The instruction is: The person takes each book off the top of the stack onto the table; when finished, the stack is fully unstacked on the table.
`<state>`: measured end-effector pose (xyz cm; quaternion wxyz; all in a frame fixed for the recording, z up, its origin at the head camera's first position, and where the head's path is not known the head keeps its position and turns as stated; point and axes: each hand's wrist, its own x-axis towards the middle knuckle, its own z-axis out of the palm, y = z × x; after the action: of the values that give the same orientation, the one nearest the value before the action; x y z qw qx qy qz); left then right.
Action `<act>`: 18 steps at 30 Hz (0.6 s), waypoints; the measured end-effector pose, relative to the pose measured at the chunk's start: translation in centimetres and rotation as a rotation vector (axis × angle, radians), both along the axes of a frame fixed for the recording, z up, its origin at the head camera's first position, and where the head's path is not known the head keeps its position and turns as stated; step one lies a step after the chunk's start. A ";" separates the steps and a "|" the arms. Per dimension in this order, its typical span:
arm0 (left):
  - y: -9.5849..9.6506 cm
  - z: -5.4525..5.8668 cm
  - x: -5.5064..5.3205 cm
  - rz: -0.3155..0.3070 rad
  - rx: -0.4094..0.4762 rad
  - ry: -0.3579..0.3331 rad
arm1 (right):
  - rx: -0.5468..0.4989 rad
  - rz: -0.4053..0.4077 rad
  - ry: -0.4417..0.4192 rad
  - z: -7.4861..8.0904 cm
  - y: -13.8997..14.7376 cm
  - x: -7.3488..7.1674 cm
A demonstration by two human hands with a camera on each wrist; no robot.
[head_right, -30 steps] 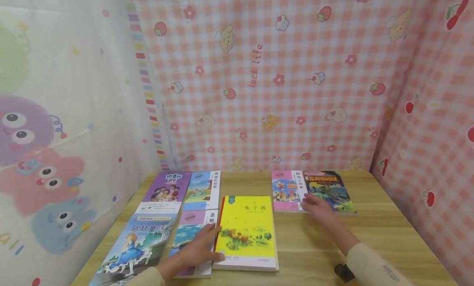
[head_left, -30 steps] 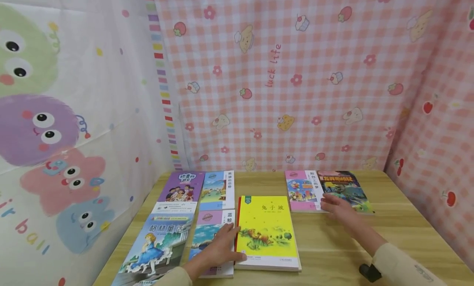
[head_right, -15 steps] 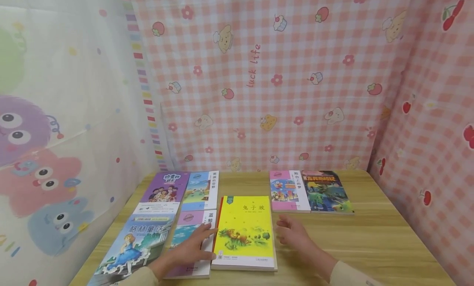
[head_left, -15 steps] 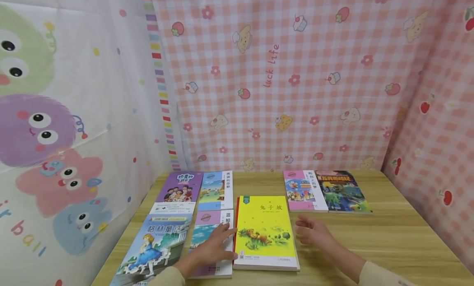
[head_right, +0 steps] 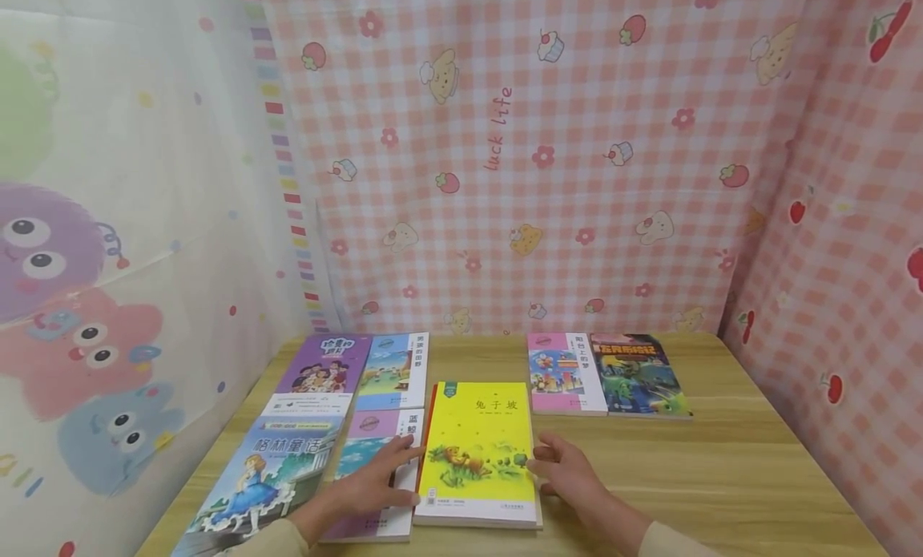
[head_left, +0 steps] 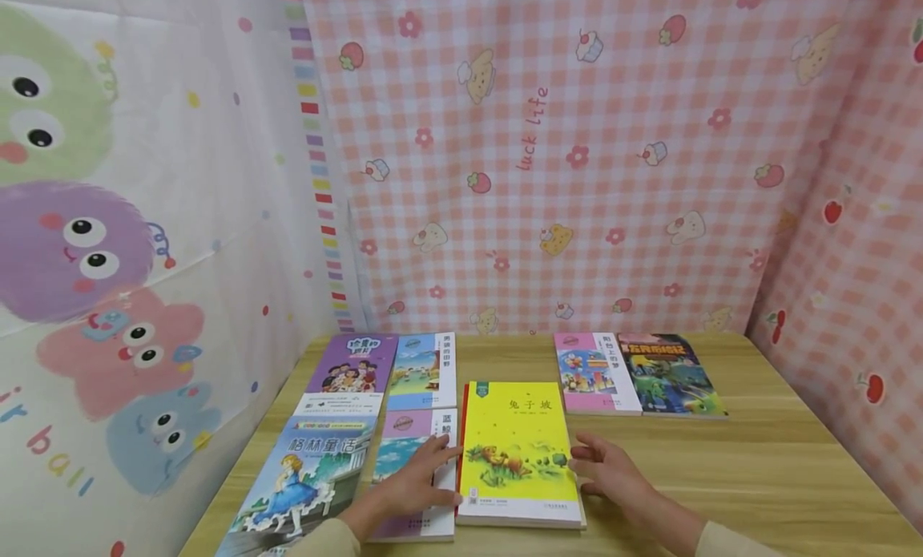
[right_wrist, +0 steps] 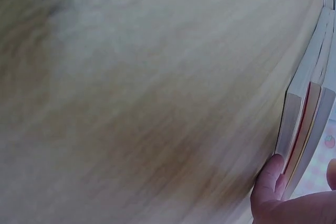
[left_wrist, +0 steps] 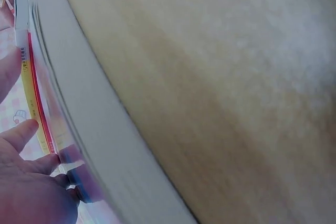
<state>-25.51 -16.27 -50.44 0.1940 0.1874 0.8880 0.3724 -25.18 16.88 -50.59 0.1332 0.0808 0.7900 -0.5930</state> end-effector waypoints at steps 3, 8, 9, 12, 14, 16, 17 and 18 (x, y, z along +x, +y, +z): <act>0.4 -0.5 -0.1 0.013 -0.039 0.031 | 0.000 -0.007 0.007 0.0 -0.1 0.0; 1.3 -0.6 0.1 0.047 -0.114 0.087 | 0.001 -0.013 0.018 -0.2 -0.3 0.0; 1.4 -0.6 0.2 0.054 -0.120 0.088 | -0.001 -0.015 0.019 -0.3 -0.3 0.0; 1.5 -0.6 0.3 0.065 -0.126 0.083 | -0.006 -0.019 0.019 -0.2 -0.3 -0.1; 1.5 -0.7 0.2 0.069 -0.123 0.080 | 0.007 -0.025 0.020 -0.2 -0.4 -0.2; 1.5 -0.8 0.2 0.072 -0.121 0.077 | 0.020 -0.031 0.022 -0.1 -0.4 -0.3; 1.5 -0.8 0.2 0.074 -0.119 0.075 | 0.026 -0.035 0.028 0.0 -0.4 -0.4; 1.5 -0.8 0.2 0.074 -0.118 0.075 | 0.031 -0.039 0.035 0.0 -0.4 -0.4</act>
<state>-25.35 -14.73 -51.25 0.1576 0.1563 0.9214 0.3190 -25.61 16.49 -50.62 0.1068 0.0878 0.7995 -0.5845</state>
